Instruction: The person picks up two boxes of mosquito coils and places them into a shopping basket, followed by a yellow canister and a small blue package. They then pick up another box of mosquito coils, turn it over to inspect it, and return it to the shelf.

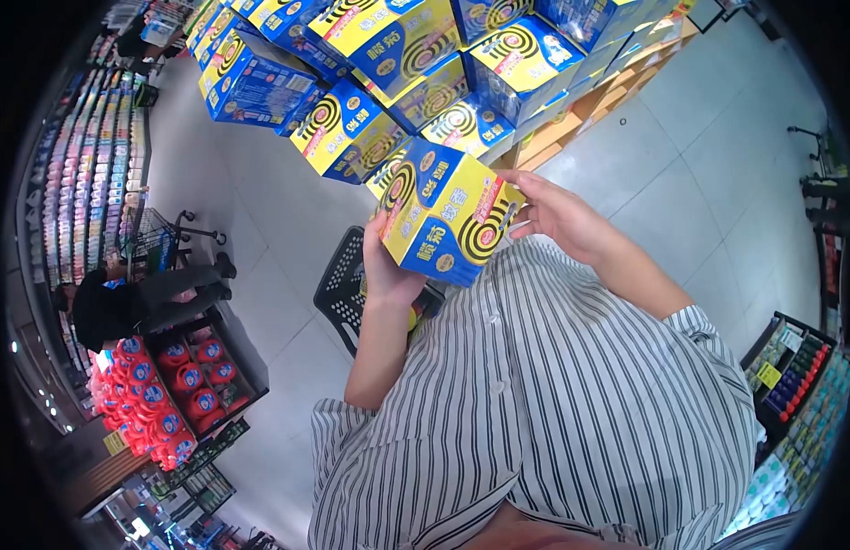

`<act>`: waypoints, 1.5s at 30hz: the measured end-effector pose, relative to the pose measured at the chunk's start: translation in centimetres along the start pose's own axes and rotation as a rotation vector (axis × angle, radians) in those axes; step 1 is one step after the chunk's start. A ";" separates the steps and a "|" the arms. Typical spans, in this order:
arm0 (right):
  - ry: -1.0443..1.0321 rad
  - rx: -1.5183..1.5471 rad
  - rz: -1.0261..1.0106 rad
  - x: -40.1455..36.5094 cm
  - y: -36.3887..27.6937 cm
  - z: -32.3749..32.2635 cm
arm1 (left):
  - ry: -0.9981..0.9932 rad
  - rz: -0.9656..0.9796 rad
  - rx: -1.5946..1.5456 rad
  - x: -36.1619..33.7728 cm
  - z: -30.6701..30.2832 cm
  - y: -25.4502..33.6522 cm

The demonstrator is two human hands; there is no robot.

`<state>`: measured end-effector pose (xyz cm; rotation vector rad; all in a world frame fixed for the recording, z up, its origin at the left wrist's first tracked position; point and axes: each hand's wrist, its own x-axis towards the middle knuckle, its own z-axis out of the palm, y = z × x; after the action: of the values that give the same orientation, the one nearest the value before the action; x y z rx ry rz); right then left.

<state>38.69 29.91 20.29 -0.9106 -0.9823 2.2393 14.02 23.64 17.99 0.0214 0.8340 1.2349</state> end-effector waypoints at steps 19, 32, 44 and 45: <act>-0.059 0.071 -0.103 0.0 5.0 -0.2 | -0.304 0.801 0.785 -2.5 -1.8 -0.1; -0.086 -0.035 -0.489 -1.1 0.9 -2.8 | -0.270 0.756 0.747 -0.7 4.7 -2.8; 0.394 -0.066 -0.830 5.5 -5.7 -11.4 | -0.381 1.085 1.025 12.2 16.8 -2.3; 0.417 -0.062 -0.820 5.8 -6.0 -11.6 | -0.351 1.062 1.025 12.8 17.0 -2.5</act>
<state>44.83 42.37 16.93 -0.7614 -0.9869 1.2819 26.71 40.39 22.02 1.6329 1.0912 1.5357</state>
